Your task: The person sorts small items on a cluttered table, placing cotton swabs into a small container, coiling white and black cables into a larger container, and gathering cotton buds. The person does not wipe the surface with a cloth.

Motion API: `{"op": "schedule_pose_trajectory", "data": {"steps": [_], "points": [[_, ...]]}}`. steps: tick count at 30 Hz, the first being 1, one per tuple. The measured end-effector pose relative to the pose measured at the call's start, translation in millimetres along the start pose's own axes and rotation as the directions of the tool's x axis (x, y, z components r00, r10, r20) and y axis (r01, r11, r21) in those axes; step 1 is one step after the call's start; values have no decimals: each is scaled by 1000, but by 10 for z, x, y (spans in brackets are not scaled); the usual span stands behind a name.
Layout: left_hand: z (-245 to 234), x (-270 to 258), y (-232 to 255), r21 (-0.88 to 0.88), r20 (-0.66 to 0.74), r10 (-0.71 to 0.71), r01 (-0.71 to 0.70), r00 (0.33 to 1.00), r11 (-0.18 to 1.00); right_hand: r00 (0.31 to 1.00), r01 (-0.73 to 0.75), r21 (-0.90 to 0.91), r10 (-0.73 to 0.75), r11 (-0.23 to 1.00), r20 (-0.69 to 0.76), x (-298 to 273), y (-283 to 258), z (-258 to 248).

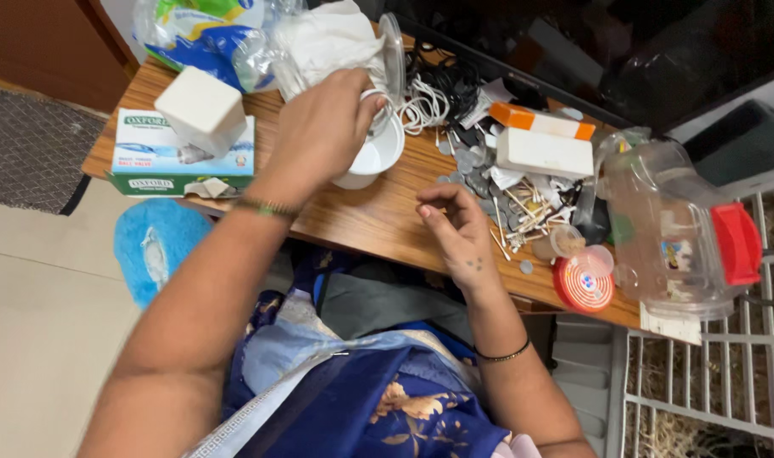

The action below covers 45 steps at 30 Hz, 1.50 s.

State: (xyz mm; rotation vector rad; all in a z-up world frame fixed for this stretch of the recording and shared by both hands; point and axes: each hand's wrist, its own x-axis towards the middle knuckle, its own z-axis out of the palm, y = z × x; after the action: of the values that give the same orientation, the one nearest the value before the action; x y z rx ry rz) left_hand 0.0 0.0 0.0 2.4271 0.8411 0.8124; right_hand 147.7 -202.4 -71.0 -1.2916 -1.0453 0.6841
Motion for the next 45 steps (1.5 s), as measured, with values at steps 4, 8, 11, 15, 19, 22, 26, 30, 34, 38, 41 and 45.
{"op": "schedule_pose_trajectory", "data": {"steps": [4, 8, 11, 15, 19, 22, 26, 30, 34, 38, 41, 45], "points": [[254, 308, -146, 272, 321, -31, -61, 947, 960, 996, 90, -79, -88, 993, 25, 77, 67, 29], [649, 412, -226, 332, 597, -13, -233, 802, 914, 997, 80, -172, -79, 982, 17, 125, 93, 49], [740, 443, -308, 315, 644, -33, -225, 764, 922, 996, 93, -205, -92, 974, 15, 154, 64, 72], [644, 420, -276, 310, 574, 59, -283, 817, 907, 989, 146, -312, -146, 939, 24, 262, -29, 52], [348, 304, -282, 204, 345, 226, -308, 911, 929, 998, 25, -573, -55, 820, -36, 572, -52, 4], [176, 190, -302, 138, 2, 289, -287, 957, 948, 997, 56, -757, -71, 651, 12, 935, 38, 15], [100, 37, -315, 98, 72, 46, -53, 996, 994, 970, 184, -946, -202, 265, 132, 1253, 208, 145], [66, -153, -350, -10, 100, 23, -22, 995, 1000, 981, 161, -983, -127, 86, 150, 1275, 344, 162], [-51, -280, -332, -75, 124, -5, 15, 992, 997, 975, 190, -972, -143, 141, 170, 1182, 458, 55], [-125, -363, -302, -128, 207, -173, 202, 963, 971, 995, 51, -882, -104, 468, 3, 1132, 486, -155], [-32, -405, -401, -163, 27, -83, 86, 996, 983, 975, -189, -515, 98, 836, -199, 1126, 332, -388], [388, -395, -570, -479, -44, -74, 44, 996, 877, 996, 75, 42, -72, 996, -56, 1012, -17, -447]]}}
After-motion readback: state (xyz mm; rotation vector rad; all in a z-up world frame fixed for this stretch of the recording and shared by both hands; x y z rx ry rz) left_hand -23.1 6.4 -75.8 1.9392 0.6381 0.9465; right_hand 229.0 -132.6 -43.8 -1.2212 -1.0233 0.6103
